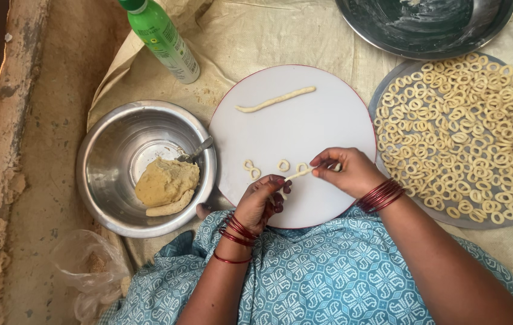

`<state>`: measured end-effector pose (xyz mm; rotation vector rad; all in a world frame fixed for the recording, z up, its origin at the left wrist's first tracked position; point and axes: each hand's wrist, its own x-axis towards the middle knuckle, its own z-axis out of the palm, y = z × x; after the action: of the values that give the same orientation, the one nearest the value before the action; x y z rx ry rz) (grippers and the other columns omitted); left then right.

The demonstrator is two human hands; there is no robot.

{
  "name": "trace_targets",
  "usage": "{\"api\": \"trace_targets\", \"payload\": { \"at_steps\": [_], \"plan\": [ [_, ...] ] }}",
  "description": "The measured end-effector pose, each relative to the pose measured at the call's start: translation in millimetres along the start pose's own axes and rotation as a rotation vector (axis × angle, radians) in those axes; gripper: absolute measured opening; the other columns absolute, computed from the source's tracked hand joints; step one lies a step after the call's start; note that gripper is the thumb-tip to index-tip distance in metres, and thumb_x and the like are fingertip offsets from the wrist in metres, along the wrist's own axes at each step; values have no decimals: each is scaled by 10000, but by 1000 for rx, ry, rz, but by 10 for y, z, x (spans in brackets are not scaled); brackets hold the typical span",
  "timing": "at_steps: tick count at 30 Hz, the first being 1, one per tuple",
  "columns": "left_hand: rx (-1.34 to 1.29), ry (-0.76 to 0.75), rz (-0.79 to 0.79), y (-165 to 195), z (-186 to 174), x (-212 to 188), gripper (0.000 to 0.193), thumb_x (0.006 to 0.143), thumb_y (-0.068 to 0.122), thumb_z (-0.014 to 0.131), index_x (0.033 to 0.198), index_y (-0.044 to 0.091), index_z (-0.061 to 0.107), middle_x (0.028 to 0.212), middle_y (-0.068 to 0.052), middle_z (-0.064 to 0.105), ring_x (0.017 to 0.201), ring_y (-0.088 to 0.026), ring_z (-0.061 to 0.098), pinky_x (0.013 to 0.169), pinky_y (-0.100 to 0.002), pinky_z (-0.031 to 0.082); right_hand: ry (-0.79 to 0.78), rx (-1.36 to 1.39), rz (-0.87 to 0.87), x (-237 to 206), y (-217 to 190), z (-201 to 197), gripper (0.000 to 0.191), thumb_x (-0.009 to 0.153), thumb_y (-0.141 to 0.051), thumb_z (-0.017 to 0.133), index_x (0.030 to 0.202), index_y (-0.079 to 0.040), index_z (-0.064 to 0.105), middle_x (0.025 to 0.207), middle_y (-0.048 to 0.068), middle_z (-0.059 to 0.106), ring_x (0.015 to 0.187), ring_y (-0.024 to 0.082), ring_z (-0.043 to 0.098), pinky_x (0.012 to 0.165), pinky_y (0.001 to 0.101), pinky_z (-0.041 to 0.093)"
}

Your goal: The person rolls small pieces of dough into thin ropes and joins the ends to form rings, placing them on a tray. The person repeats this process with multiple pieces of dough.

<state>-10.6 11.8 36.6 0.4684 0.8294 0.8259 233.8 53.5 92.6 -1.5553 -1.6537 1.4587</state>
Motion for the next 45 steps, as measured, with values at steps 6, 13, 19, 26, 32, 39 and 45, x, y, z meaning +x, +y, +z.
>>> {"api": "trace_targets", "payload": {
  "at_steps": [6,13,19,26,32,39,45],
  "plan": [
    [-92,49,-15,25,15,-4,224,970,213,655,1052,13,716,836,1,682,614,-76,579,580,-255,490,224,-313,0,-17,-77,-92,172,881,-192,770,1034,-115,777,970,47,774,913,177,715,841,309,553],
    [-156,38,58,3,28,18,281,968,236,717,1129,6,727,778,-5,642,592,-82,568,561,-251,492,212,-449,-486,-129,-231,202,233,828,-121,783,1058,-120,749,1084,71,719,1055,262,680,911,376,552],
    [-182,61,80,-59,-6,65,256,958,219,720,1097,3,703,800,-33,679,582,-105,589,551,-259,506,135,-472,-706,-275,-398,390,187,809,-77,807,982,-133,765,1078,45,695,1027,223,675,809,342,584],
    [-186,79,112,-47,64,47,276,947,162,726,1164,-9,712,870,-59,716,622,-92,589,584,-241,510,116,-252,-790,-292,-408,403,191,784,-48,817,963,-80,755,1087,21,741,1064,220,661,873,360,570],
    [-205,84,146,42,169,-48,318,942,132,721,1226,-4,684,952,-50,739,687,-91,598,650,-245,527,23,322,-475,-256,-174,442,219,925,-29,715,1137,-51,663,1119,38,718,1092,133,701,959,298,595],
    [73,80,306,90,236,-131,264,965,147,742,1186,4,746,910,-41,696,707,-85,566,648,-224,465,38,598,-294,-175,60,406,223,934,-2,720,1153,5,682,1082,70,730,1013,116,687,906,275,575],
    [465,91,581,176,356,-254,140,935,82,777,1057,14,766,1002,25,718,782,-23,572,706,-185,493,25,560,-254,-208,5,369,240,938,-21,708,1176,11,714,1064,62,737,967,101,684,868,254,576]
  ]
}}
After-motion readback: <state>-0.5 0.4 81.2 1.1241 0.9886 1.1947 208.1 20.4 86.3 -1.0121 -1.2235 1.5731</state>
